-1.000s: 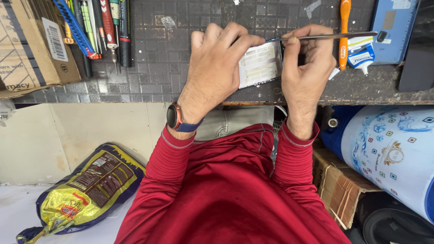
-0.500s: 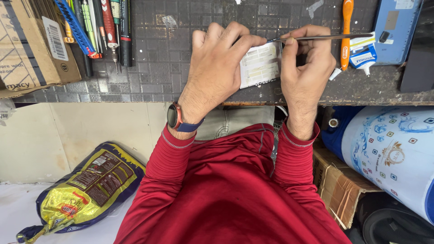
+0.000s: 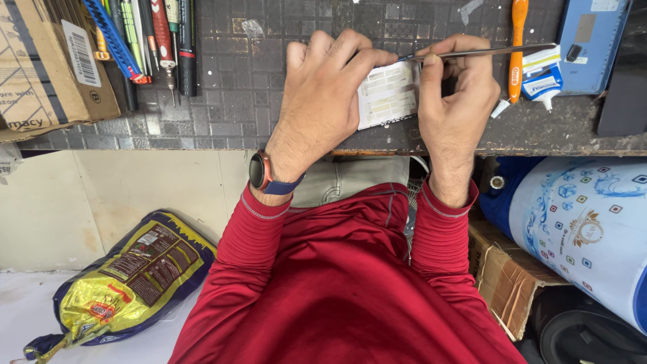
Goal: The person applies adhesive to a smartphone frame, then uses a metal spudger to pry and separate the screen assembly. They place the motherboard into the frame, wipe it with a cloth, and use tweezers to connect ribbon cables and adjust internal components.
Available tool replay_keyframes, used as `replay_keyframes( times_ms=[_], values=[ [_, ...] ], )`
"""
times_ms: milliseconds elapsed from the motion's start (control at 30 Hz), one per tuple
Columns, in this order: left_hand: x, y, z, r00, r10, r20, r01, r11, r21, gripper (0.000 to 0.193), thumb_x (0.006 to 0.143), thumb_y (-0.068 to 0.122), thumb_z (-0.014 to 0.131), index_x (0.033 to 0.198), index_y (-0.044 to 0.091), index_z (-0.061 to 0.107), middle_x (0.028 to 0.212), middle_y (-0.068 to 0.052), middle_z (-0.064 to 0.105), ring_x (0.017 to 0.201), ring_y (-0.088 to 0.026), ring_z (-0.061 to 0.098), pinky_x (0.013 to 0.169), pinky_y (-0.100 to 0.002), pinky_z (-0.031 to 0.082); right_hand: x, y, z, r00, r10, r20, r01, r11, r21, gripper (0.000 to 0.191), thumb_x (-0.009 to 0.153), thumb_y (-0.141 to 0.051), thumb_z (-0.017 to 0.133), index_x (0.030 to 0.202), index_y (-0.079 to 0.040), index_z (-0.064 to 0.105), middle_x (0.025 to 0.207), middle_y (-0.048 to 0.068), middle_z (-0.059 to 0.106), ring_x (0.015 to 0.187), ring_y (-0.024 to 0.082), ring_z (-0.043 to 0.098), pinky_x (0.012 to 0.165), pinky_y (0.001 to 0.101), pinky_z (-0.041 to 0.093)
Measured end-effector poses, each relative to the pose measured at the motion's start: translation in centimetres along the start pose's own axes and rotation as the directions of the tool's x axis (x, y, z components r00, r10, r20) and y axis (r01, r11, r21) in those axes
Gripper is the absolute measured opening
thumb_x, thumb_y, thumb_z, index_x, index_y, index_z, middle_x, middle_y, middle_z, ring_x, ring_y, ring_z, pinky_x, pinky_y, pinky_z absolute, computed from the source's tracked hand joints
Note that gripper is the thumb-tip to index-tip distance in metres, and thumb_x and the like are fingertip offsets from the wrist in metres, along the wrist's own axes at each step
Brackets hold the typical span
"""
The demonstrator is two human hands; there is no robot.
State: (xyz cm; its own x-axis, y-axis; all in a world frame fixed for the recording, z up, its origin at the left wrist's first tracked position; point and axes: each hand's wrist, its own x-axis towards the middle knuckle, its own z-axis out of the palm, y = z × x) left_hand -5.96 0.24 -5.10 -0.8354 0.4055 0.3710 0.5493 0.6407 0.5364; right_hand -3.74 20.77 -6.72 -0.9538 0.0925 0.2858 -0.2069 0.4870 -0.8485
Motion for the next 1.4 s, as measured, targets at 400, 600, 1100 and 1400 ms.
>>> replay_keyframes(
  times_ms=[400, 600, 1100, 1400],
  values=[
    [0.1, 0.0, -0.1, 1.000, 0.000, 0.002, 0.000, 1.000, -0.019, 0.046, 0.087, -0.001, 0.066, 0.128, 0.020, 0.068, 0.116, 0.003, 0.060, 0.102, -0.024, 0.052, 0.087, -0.040, 0.036, 0.1, 0.1, 0.0, 1.000, -0.019, -0.005, 0.019, 0.999, -0.035, 0.008, 0.114, 0.009, 0.062, 0.117, 0.003, 0.057, 0.097, 0.010, 0.074, 0.079, 0.008, 0.066, 0.071, 0.0220, 0.052],
    [0.1, 0.0, -0.1, 1.000, 0.000, -0.004, -0.001, 1.000, -0.022, 0.045, 0.087, 0.000, 0.066, 0.128, 0.020, 0.068, 0.116, 0.003, 0.060, 0.102, -0.024, 0.053, 0.087, -0.040, 0.036, 0.2, -0.1, 0.0, 1.000, -0.026, -0.006, 0.026, 0.999, -0.037, 0.010, 0.112, 0.009, 0.062, 0.119, 0.003, 0.056, 0.102, 0.010, 0.073, 0.081, 0.009, 0.067, 0.072, 0.0223, 0.053],
    [0.0, 0.1, -0.4, 1.000, -0.025, 0.008, 0.026, 0.999, -0.039, 0.056, 0.082, -0.005, 0.065, 0.134, 0.012, 0.058, 0.119, -0.002, 0.060, 0.107, -0.026, 0.054, 0.090, -0.041, 0.038, -0.4, -1.2, 0.5, 0.990, -0.142, 0.016, 0.143, 0.988, -0.065, 0.010, 0.113, 0.007, 0.063, 0.115, 0.003, 0.054, 0.105, 0.012, 0.073, 0.095, 0.017, 0.075, 0.085, 0.0273, 0.059],
    [0.0, 0.0, -0.5, 1.000, -0.028, 0.006, 0.029, 0.993, -0.111, 0.056, 0.079, -0.007, 0.062, 0.132, 0.010, 0.057, 0.112, -0.003, 0.061, 0.108, -0.027, 0.054, 0.094, -0.042, 0.039, -1.2, -2.6, 2.2, 0.997, -0.069, -0.047, 0.058, 0.978, -0.201, 0.013, 0.106, 0.004, 0.066, 0.116, -0.001, 0.059, 0.110, 0.010, 0.073, 0.104, 0.025, 0.071, 0.093, 0.0354, 0.055]
  ],
)
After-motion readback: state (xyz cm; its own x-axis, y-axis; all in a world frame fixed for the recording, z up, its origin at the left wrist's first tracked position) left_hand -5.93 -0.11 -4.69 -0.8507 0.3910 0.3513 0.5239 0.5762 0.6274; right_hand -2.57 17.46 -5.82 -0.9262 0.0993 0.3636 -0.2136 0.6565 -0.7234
